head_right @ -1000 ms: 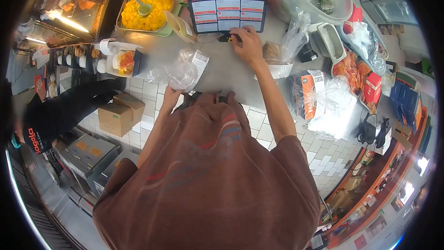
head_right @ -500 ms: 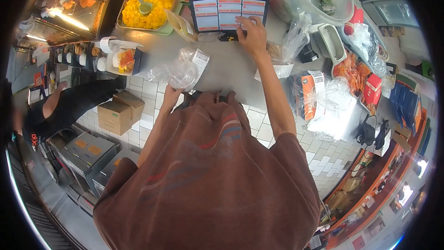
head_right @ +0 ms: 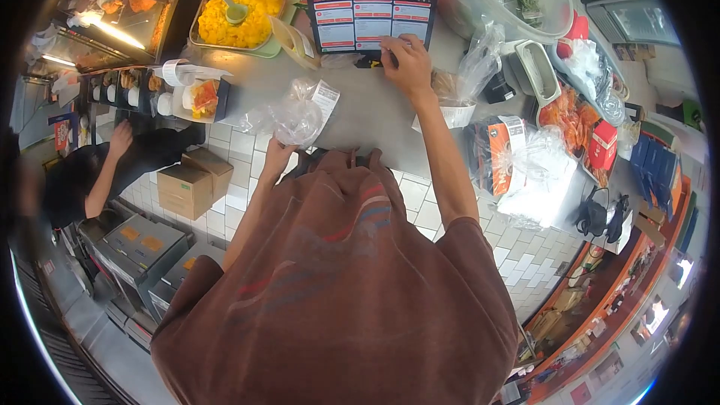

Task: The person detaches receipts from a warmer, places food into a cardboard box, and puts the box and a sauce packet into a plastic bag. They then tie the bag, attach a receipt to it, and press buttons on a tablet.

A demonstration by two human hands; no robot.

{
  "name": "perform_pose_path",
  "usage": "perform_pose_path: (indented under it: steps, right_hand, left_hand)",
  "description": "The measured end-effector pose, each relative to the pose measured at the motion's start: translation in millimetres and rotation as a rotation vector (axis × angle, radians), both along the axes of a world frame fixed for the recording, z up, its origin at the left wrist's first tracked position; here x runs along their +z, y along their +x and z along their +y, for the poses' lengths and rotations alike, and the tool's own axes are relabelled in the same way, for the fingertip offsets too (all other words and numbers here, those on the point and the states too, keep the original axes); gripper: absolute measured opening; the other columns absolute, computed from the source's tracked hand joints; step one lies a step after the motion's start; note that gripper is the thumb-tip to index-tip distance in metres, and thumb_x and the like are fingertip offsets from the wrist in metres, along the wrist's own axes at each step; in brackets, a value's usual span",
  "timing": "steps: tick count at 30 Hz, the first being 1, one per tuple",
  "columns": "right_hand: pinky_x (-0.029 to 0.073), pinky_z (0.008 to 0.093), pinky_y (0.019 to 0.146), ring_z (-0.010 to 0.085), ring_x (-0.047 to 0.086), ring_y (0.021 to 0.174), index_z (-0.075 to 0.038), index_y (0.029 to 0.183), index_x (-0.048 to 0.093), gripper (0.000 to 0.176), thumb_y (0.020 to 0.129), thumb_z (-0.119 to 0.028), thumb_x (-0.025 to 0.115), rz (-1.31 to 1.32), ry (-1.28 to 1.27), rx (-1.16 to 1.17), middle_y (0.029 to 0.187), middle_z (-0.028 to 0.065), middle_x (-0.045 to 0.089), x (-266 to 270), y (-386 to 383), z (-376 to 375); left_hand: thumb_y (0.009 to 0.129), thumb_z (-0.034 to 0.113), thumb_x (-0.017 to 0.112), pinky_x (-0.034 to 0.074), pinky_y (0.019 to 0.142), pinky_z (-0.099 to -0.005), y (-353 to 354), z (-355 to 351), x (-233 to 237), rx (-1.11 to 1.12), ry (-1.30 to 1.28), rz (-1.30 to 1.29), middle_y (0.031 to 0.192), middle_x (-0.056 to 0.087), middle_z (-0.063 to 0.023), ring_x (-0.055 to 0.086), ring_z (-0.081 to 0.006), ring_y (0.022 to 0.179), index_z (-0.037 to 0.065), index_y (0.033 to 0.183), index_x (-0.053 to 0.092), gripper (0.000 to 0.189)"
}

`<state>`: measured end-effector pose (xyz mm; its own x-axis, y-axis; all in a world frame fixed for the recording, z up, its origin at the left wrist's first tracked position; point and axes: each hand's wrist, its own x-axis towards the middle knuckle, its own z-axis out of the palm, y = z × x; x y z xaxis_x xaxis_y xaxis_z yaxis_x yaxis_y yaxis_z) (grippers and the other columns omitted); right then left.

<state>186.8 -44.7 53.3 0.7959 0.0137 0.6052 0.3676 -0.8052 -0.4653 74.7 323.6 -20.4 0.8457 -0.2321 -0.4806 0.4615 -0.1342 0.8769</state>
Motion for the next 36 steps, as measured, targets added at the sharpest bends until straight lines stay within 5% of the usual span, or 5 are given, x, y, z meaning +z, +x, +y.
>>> perform_pose_path:
  steps: [5,8,14,28,36]
  right_hand:
    - [0.048,0.0389,0.082,0.0265,0.063,0.092,-0.007,0.092,0.068,0.011,0.082,-0.01,0.071,-0.326,-0.062,-0.559,0.092,0.0065,0.07,62,-32,-76]
    - [0.048,0.0399,0.087,0.0299,0.064,0.09,-0.007,0.099,0.07,0.021,0.091,-0.025,0.064,0.082,-0.031,-0.868,0.094,0.0126,0.069,56,-64,-175]
    - [0.056,0.0388,0.083,0.0222,0.065,0.094,-0.008,0.116,0.068,0.037,0.093,-0.037,0.066,1.101,0.604,-0.561,0.111,0.0084,0.067,19,-92,-253]
    - [0.049,0.0418,0.096,0.0265,0.062,0.104,-0.004,0.109,0.066,0.026,0.091,-0.023,0.069,1.068,1.181,-0.227,0.112,0.0075,0.065,-1,-129,-313]
    - [0.048,0.0316,0.067,0.0138,0.064,0.075,-0.003,0.099,0.074,0.025,0.088,-0.025,0.072,1.277,-0.301,-0.547,0.081,0.0048,0.071,2,-104,-310]
  left_hand:
    - [0.091,0.008,0.068,0.051,0.091,-0.0351,0,-4,8,0.007,0.026,-0.041,0.134,0.051,-0.0119,0.061,-0.0262,0.114,-0.005,0.117,0.064,0.03]
    - [0.091,0.009,0.068,0.051,0.093,-0.0355,-5,-3,-2,0.015,0.029,-0.05,0.134,0.051,-0.0131,0.061,-0.0265,0.114,-0.005,0.117,0.064,0.029]
    - [0.092,0.01,0.068,0.05,0.091,-0.0353,-5,-7,-7,-0.018,0.038,-0.024,0.127,0.057,-0.0142,0.062,-0.024,0.11,-0.004,0.115,0.065,0.027]
    - [0.088,0.012,0.07,0.049,0.087,-0.0302,-3,-12,-9,0.043,-0.001,-0.085,0.107,0.071,-0.0078,0.065,-0.0157,0.097,-0.002,0.116,0.066,0.031]
    - [0.087,-0.001,0.066,0.053,0.089,-0.0336,5,-5,2,-0.079,0.023,-0.041,0.122,0.061,-0.011,0.064,-0.0209,0.107,-0.004,0.12,0.061,0.034]
